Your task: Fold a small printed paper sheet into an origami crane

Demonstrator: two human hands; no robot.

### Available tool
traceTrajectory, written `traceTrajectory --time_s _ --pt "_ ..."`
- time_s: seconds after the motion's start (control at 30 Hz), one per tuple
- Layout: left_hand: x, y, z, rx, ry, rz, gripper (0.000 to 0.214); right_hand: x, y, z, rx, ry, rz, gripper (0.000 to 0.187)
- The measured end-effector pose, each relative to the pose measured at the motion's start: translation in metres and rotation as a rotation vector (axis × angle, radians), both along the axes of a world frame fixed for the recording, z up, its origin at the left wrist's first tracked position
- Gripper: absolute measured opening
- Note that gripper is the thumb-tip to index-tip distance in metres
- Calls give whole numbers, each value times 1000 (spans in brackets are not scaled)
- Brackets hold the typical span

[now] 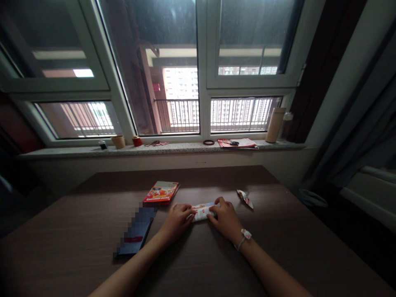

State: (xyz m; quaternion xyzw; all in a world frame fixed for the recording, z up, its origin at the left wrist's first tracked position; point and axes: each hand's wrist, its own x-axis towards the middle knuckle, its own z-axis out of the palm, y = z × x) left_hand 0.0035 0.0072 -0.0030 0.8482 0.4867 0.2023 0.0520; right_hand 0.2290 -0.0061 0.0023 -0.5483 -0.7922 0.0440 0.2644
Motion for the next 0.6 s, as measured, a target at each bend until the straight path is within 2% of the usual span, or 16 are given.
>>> traceTrajectory --time_s 0.17,0.6 --pt "0 2 -2 7 4 5 27 -2 1 -4 -25 -9 -46 24" --pt "1 6 -3 -5 21 13 30 -5 2 -6 -28 -65 -53 29"
